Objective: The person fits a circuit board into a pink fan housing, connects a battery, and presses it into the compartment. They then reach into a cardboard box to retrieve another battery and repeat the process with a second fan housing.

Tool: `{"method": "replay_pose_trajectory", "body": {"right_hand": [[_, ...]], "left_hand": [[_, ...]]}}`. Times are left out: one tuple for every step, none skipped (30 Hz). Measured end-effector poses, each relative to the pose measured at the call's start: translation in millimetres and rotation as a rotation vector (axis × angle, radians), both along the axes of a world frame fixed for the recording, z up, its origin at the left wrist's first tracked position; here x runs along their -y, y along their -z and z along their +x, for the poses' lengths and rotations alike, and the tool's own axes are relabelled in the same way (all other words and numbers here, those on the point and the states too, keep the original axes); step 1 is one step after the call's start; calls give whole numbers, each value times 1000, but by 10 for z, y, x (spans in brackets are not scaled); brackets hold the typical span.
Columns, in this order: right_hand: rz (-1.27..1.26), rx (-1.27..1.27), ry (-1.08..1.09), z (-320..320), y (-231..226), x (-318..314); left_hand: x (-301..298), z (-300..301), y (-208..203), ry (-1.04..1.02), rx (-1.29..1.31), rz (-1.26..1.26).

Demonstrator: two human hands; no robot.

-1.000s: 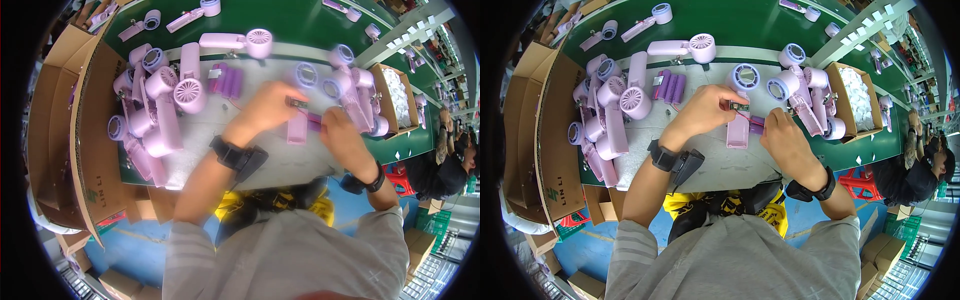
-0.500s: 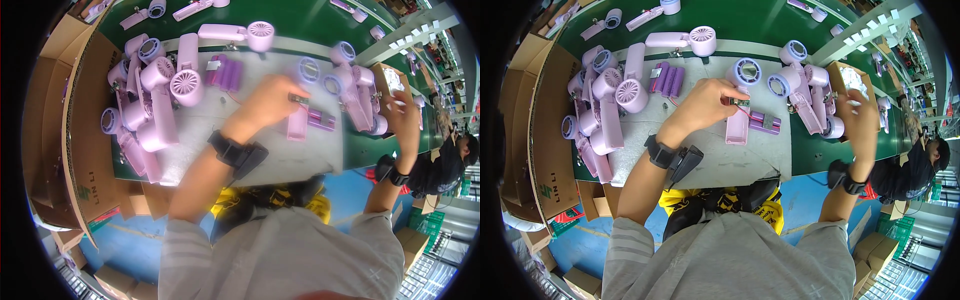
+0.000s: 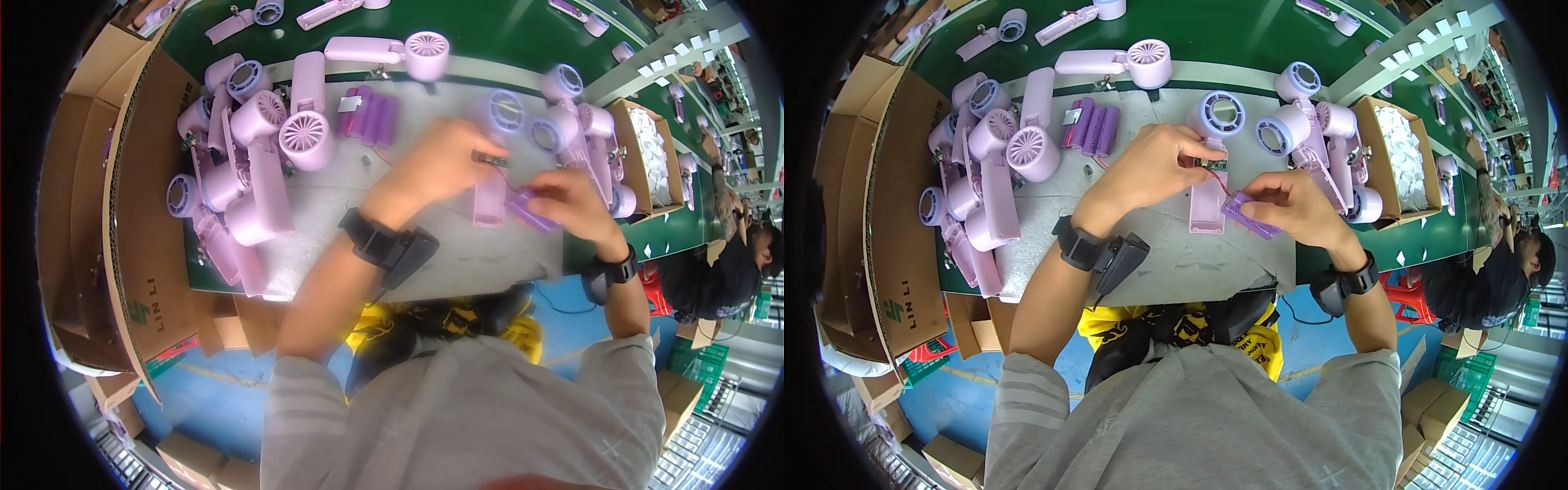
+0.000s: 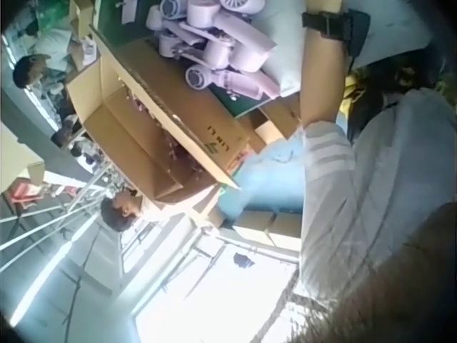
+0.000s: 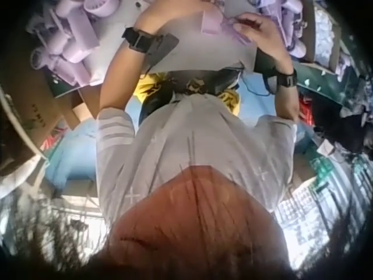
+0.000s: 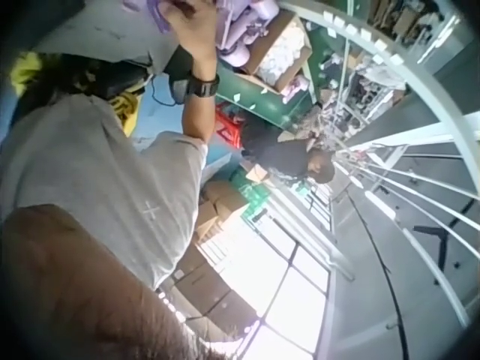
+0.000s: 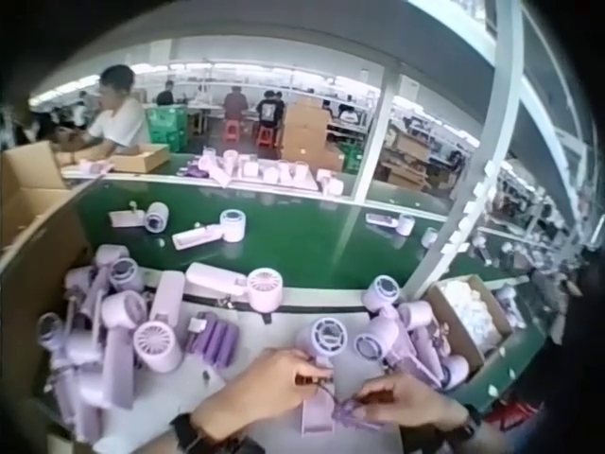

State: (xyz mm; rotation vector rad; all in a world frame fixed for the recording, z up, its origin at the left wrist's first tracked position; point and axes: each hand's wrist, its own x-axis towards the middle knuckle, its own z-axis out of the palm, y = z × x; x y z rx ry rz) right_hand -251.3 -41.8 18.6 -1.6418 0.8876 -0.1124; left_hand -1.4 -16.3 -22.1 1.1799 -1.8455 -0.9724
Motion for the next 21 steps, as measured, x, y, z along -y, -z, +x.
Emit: {"method": "replay_pose_trajectory", "body": {"right_hand": [[206, 28, 45, -5, -1, 6], [207, 27, 43, 5, 0, -11], [335, 120, 131, 21, -1, -55], [462, 212, 220, 38, -3, -105], [589, 305, 310, 49, -8, -143], [589, 305, 309, 57, -27, -168], [552, 357, 232, 62, -59, -191], [513, 408, 156, 67, -94, -210], [474, 459, 79, 74, -119, -225], [475, 460, 79, 87, -132, -239], [455, 435, 78, 106, -142, -254], [434, 410, 77, 119, -157, -267], [412, 386, 76, 123, -166, -274], [413, 386, 77, 121, -172, -273], [348, 327, 76, 118, -176, -265], [283, 268, 75, 116, -179, -257], [219, 209, 73, 116, -179, -248], [219, 208, 73, 121, -171, -245], [54, 195, 51, 129, -155, -243], [-112, 180, 29, 136, -138, -242], [-277, 165, 7, 141, -130, -238]], "left_hand": [[0, -1, -12, -2, -2, 1], [2, -2, -29, 4, -1, 0], [4, -1, -42, 9, -1, -1], [4, 1, -47, 15, 0, -2], [4, 4, -46, 13, 0, -1], [4, 6, -44, 17, -4, -12], [5, 5, -39, 21, -8, -23], [7, 4, -34, 25, -12, -34], [11, 4, -28, 25, -12, -33], [15, 7, -19, 23, 3, -47], [17, 11, -10, 21, 17, -61], [18, 10, -12, 20, 31, -77], [16, 9, -21, 21, 31, -77], [15, 9, -34, 25, 39, -79], [12, 11, -47, 28, 47, -81], [10, 12, -52, 31, 55, -83], [7, 12, -51, 30, 55, -83], [2, 12, -50, 37, 55, -100], [-2, 12, -48, 44, 55, -118], [-5, 12, -45, 50, 55, -136], [-4, 10, -34, 50, 54, -135]]}}
